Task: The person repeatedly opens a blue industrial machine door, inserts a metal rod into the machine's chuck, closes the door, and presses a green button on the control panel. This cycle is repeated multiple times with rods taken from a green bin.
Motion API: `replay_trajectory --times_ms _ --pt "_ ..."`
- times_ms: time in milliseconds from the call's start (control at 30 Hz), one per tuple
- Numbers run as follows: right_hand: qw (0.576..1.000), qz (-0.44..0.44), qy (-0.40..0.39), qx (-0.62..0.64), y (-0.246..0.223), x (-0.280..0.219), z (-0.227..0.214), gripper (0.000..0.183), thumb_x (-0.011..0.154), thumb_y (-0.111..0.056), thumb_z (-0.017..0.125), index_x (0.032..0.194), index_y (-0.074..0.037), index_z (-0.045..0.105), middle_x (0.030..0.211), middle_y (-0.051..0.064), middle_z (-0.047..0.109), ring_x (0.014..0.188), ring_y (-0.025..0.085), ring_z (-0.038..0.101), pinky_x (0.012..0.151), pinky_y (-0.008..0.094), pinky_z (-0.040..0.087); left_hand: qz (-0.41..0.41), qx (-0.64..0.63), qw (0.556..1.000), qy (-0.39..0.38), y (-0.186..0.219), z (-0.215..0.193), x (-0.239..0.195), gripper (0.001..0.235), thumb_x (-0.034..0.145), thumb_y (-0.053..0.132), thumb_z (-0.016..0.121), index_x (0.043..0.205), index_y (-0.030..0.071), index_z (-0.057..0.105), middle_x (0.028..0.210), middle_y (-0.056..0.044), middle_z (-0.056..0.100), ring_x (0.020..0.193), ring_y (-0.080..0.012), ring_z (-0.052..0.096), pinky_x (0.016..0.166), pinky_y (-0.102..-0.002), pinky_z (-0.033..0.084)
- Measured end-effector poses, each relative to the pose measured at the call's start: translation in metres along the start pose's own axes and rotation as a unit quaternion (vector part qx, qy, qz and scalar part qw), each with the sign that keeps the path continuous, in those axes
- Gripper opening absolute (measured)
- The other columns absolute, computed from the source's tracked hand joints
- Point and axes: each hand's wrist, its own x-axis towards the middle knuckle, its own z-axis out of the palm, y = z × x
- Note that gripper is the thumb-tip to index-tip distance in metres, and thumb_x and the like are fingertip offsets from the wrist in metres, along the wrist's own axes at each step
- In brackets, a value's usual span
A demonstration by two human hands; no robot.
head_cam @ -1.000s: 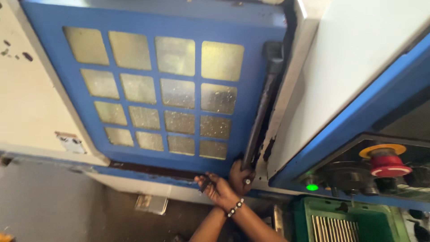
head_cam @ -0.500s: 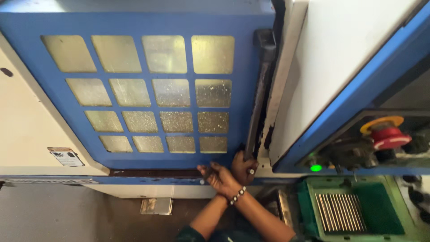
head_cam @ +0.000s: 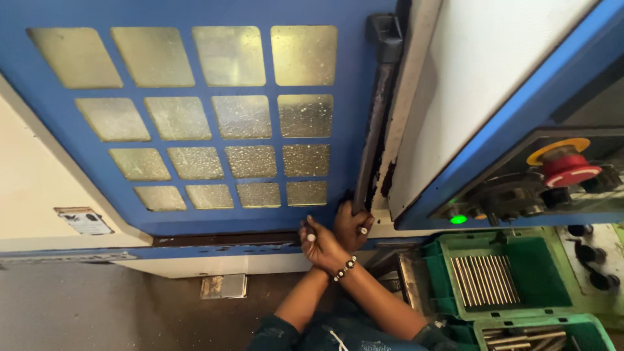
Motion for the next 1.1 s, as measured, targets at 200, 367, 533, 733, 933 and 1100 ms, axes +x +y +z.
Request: replay_trajectory --times_ms 200,367,533,733,933,1100 --pt "0.987 0.048 -0.152 -0.024 0.002 -0.025 0.019 0.037 0.104 -0.043 0.056 0.112 -0.008 0.064 0.058 -0.002 0.052 0.039 0.009 0.046 0.038 0.024 0.034 0.006 -0.028 0.999 -0.022 0.008 -0.011 0.004 0.017 0.096 0.024 0.068 0.092 0.008 0.07 0.095 -0.016 0.058 0.087 -0.0365 0.057 0.076 -0.047 0.045" --pt "0.988 0.045 -0.142 -0.039 0.002 -0.045 0.043 0.04 0.106 -0.043 0.05 0.118 -0.006 0.061 0.054 -0.003 0.045 0.037 0.01 0.04 0.038 0.025 0.032 0.01 -0.019 0.999 -0.026 0.007 -0.011 0.006 0.015 0.094 0.022 0.068 0.091 0.007 0.069 0.094 -0.017 0.058 0.085 -0.0368 0.056 0.073 -0.047 0.044" --pt "0.991 0.003 -0.118 -0.06 0.005 -0.054 0.05 0.038 0.107 -0.041 0.049 0.117 -0.006 0.059 0.055 -0.003 0.044 0.037 0.009 0.038 0.04 0.026 0.032 0.025 -0.017 1.0 -0.003 0.002 -0.005 0.004 0.014 0.095 0.021 0.068 0.09 0.008 0.069 0.096 -0.016 0.059 0.086 -0.0374 0.056 0.074 -0.047 0.044" --pt "0.988 -0.004 -0.144 -0.06 0.006 -0.052 0.049 0.036 0.107 -0.039 0.049 0.119 -0.006 0.058 0.056 -0.003 0.044 0.037 0.009 0.038 0.039 0.026 0.032 0.021 -0.012 1.0 -0.008 0.0 -0.004 0.002 0.014 0.095 0.021 0.069 0.09 0.008 0.068 0.097 -0.015 0.058 0.088 -0.0364 0.056 0.075 -0.048 0.045" --pt "0.995 0.008 -0.069 -0.068 0.008 -0.049 0.049 0.03 0.105 -0.037 0.053 0.114 -0.01 0.058 0.054 -0.002 0.042 0.037 0.009 0.036 0.038 0.025 0.03 0.014 -0.009 1.0 0.001 0.004 -0.005 0.002 0.012 0.094 0.021 0.071 0.092 0.009 0.069 0.099 -0.014 0.059 0.089 -0.0358 0.057 0.076 -0.047 0.046" --pt "0.995 0.018 -0.074 -0.063 0.008 -0.048 0.048 0.029 0.104 -0.037 0.055 0.113 -0.009 0.058 0.056 -0.002 0.042 0.039 0.01 0.035 0.04 0.027 0.029 0.007 -0.019 1.0 -0.002 0.008 -0.008 0.002 0.012 0.094 0.021 0.071 0.094 0.009 0.069 0.098 -0.013 0.059 0.09 -0.0353 0.058 0.077 -0.045 0.047"
